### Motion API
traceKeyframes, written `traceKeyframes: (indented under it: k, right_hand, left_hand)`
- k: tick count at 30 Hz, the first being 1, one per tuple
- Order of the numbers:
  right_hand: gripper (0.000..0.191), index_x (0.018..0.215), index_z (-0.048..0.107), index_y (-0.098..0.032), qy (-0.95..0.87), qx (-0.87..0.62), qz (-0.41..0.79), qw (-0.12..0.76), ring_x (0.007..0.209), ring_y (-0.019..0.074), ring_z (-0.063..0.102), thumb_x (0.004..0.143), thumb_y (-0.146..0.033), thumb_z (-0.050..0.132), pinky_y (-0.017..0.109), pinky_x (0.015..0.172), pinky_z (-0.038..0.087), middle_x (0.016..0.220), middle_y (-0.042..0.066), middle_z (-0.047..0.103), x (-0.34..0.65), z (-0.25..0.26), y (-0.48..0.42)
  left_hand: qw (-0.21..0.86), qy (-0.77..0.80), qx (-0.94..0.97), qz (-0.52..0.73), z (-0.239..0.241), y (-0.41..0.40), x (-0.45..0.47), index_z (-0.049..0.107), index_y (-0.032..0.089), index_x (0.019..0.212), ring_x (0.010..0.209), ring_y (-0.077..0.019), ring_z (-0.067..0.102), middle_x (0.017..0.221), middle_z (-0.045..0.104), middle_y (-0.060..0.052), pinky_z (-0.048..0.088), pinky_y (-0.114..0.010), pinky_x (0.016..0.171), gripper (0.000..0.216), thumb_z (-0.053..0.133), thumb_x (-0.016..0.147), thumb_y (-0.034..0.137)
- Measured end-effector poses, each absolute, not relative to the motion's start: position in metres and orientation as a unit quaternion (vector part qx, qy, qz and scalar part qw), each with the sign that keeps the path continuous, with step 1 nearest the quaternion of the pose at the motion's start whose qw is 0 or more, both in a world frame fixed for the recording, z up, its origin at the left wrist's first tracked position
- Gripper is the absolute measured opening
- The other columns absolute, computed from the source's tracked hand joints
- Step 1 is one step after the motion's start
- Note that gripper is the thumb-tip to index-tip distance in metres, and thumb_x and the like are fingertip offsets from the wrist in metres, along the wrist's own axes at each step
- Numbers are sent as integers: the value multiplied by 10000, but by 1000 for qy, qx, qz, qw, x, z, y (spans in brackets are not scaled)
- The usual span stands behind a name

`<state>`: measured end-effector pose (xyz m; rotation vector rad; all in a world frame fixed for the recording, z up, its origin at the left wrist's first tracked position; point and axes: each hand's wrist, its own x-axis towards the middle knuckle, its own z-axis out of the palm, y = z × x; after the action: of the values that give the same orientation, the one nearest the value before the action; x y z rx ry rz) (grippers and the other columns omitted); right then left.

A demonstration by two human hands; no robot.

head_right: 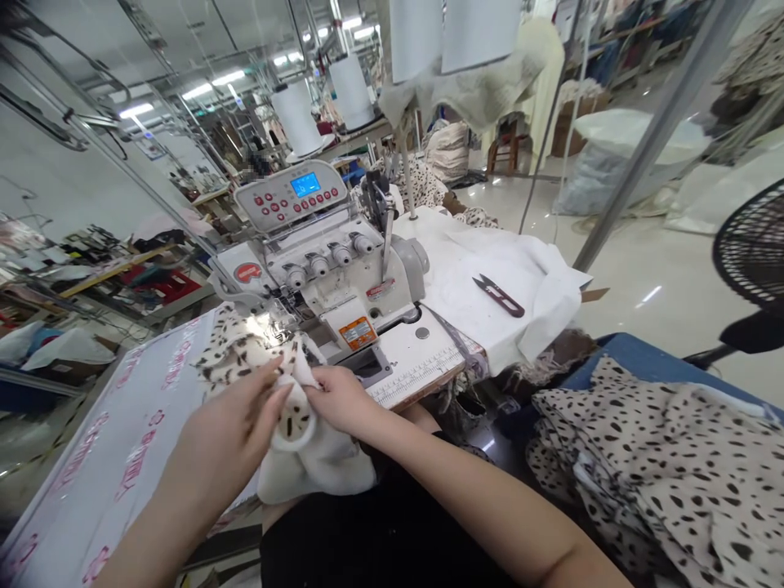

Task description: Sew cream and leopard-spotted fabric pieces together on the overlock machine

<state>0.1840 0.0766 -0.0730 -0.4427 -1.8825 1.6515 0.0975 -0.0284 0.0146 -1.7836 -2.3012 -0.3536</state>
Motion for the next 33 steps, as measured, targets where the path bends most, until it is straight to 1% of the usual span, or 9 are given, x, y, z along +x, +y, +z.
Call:
traceKeyframes:
  k: [4, 7, 11, 15, 19, 22, 26, 29, 33]
  right_hand:
    - [157, 682, 624, -133, -714, -177, 620, 274, 612, 119, 480, 765, -211, 517, 195, 557, 362, 607, -32, 543, 196, -76, 72]
    - [156, 744, 644, -137, -711, -177, 624, 271, 632, 129, 504, 773, -226, 519, 206, 580, 379, 655, -23, 587, 198, -79, 67]
    - [156, 723, 634, -129, -712, -197, 613, 281, 617, 127, 499, 773, -218, 515, 213, 578, 382, 647, -15, 587, 197, -81, 62]
    - [142, 759, 633, -128, -711, -200, 610, 288, 669, 147, 513, 769, -227, 531, 230, 606, 400, 691, 4, 600, 200, -80, 61]
    - [148, 745, 610, -137, -723, -213, 592, 284, 641, 144, 497, 759, -277, 566, 234, 591, 390, 676, -4, 576, 201, -75, 57]
    - [157, 728, 592, -139, -733, -226, 580, 274, 619, 139, 483, 734, -296, 601, 231, 579, 378, 656, -10, 559, 197, -74, 51]
    - [188, 731, 595, -130, -709, -233, 619, 246, 609, 140, 488, 723, -318, 611, 230, 576, 382, 647, -7, 567, 187, -80, 45]
    - [194, 771, 614, -127, -692, -218, 645, 241, 643, 155, 520, 729, -316, 600, 233, 592, 394, 669, 4, 586, 182, -84, 42]
    - [204, 773, 631, -125, -691, -222, 642, 246, 648, 166, 535, 732, -321, 592, 245, 599, 403, 673, 14, 596, 180, -87, 42]
  left_hand:
    - [23, -829, -484, -279, -2, -65, 85, 506, 209, 1076, 873, -204, 581, 950, 604, -55, 488, -310, 665, 419, 517, 771, 495]
    - [20, -839, -456, -297, -24, -74, 77, 524, 194, 973, 897, -210, 554, 958, 568, -59, 455, -387, 809, 388, 556, 738, 502]
    - [30, -829, -469, -301, -43, -71, 76, 539, 199, 864, 909, -204, 522, 942, 517, -52, 433, -376, 821, 296, 530, 767, 479]
    - [50, -813, -506, -283, -37, -72, 78, 472, 200, 777, 741, -157, 522, 781, 512, -10, 437, -295, 692, 195, 494, 808, 391]
    - [146, -777, -572, -220, -11, -74, 71, 402, 204, 692, 589, -132, 481, 644, 471, 14, 390, -246, 550, 155, 457, 813, 285]
    - [202, -746, -616, -153, 6, -72, 62, 488, 195, 833, 645, -145, 564, 737, 578, -12, 411, -243, 558, 117, 443, 817, 302]
    - [209, -748, -626, -68, 11, -67, 56, 472, 170, 1150, 780, -175, 633, 989, 650, -55, 446, -256, 599, 386, 410, 845, 397]
    - [213, -749, -627, -23, 6, -62, 61, 536, 204, 1106, 791, -184, 633, 993, 656, -29, 443, -268, 596, 366, 436, 842, 438]
    - [257, -712, -652, -32, 9, -54, 69, 592, 202, 1052, 722, -176, 586, 864, 633, -37, 422, -286, 609, 270, 469, 841, 316]
